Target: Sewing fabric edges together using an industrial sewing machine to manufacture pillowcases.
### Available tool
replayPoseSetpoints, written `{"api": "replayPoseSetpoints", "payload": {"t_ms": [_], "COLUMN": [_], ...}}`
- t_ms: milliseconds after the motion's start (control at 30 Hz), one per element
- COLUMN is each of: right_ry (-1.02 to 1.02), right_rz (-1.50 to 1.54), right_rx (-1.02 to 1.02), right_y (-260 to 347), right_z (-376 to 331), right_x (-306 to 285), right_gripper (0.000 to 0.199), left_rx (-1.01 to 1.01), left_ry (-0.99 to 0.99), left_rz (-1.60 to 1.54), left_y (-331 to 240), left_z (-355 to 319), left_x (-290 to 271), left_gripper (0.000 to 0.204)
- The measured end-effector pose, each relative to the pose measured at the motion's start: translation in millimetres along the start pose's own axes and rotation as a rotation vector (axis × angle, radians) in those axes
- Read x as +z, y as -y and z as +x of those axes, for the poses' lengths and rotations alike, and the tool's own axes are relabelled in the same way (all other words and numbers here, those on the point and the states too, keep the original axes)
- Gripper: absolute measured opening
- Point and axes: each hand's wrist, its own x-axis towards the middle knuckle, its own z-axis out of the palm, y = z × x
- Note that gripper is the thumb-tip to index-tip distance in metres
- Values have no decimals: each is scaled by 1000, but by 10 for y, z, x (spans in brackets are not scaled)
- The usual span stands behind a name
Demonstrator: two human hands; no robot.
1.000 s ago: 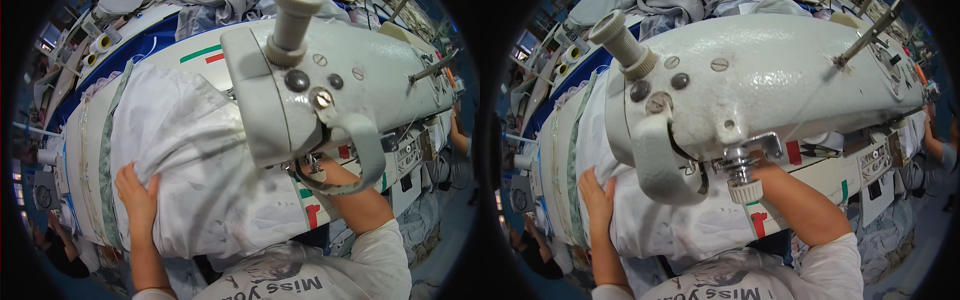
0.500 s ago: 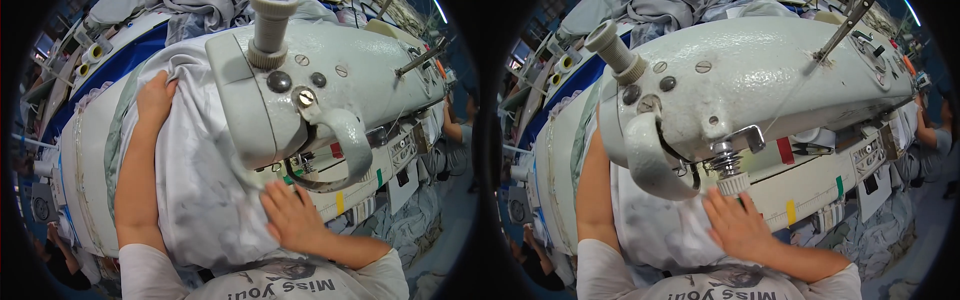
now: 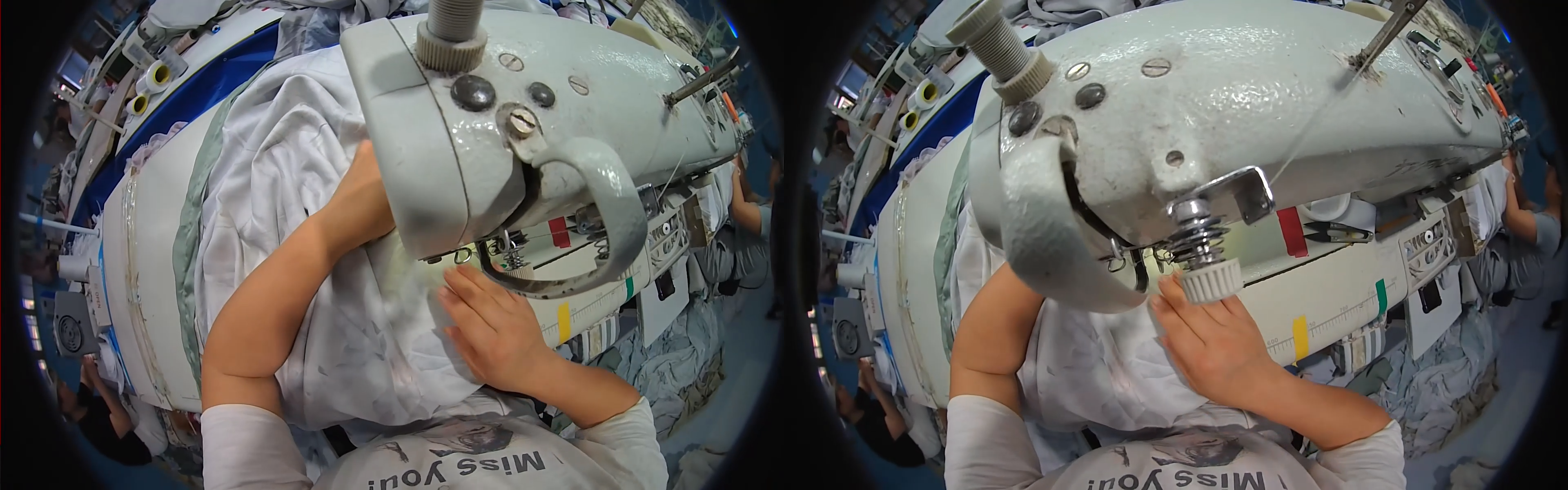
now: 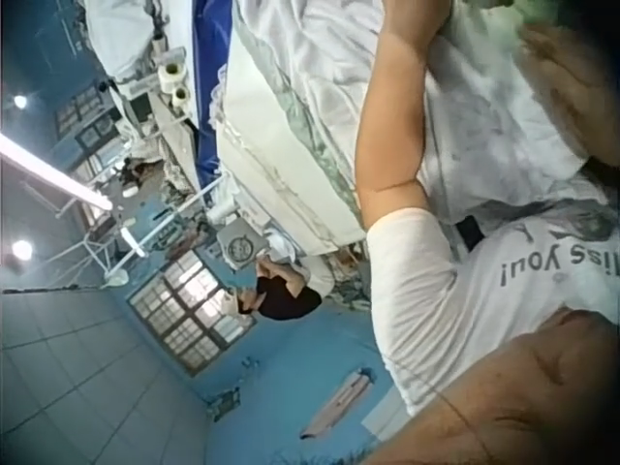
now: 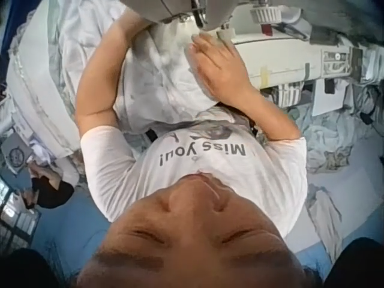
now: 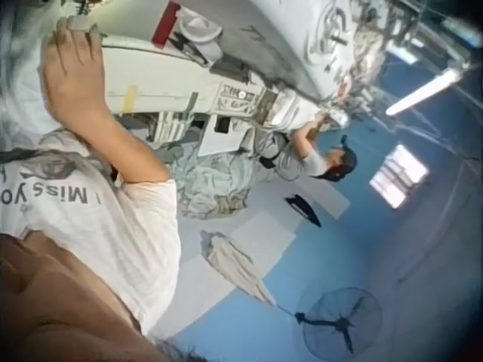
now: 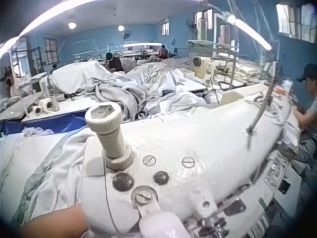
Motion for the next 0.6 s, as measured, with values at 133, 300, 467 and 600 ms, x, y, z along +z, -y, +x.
{"api": "replayPoseSetpoints", "payload": {"t_ms": [133,300,467,600], "right_ry": [83,124,106,-66], "right_rz": [48,-39,-33,131], "right_rx": [124,119,88,-13], "right_y": [75,230,270,262], "right_z": [28,-166,-299,-441], "right_x": [137,161,164,102], "right_gripper": [59,62,61,47], "left_rx": [106,203,161,123], "left_ry": [-161,-173,-161,-150], "left_rz": [-5,-46,-67,-87], "left_y": [-12,82,112,131], "left_z": [-2,14,-46,-116], "left_x": [23,120,79,61], "left_gripper": [19,20,21,22]}}
